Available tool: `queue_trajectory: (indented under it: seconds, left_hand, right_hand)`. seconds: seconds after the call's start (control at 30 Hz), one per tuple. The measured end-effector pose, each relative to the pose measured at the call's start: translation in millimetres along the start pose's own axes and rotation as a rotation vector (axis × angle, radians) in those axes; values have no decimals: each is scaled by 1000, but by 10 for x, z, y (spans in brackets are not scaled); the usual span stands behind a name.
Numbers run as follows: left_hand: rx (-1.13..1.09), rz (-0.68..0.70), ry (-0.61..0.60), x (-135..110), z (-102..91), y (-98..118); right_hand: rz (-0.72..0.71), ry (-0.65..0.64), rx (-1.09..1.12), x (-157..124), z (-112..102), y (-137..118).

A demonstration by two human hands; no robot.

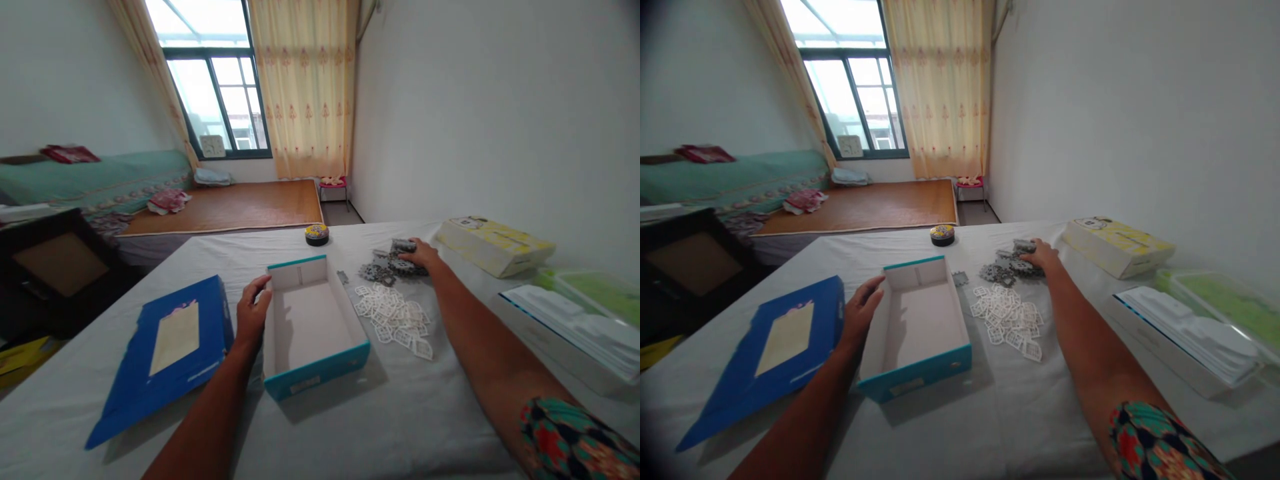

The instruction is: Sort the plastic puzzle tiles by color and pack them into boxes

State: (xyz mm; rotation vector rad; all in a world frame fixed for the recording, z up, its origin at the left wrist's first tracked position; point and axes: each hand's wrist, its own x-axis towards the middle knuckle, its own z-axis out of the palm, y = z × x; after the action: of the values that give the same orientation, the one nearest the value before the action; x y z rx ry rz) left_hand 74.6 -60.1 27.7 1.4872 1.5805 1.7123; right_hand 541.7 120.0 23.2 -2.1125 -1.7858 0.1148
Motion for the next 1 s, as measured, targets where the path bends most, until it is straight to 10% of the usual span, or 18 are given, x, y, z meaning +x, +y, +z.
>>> queue_trajectory:
  seconds: [0.57,1.0]
  left_hand:
    - [48,25,-7,1,13,86]
    - [27,7,-24,-8,33,83]
  right_hand:
    - [89,279,324,-190,-54,253]
    - [-193,306,900,-514,-586,-773]
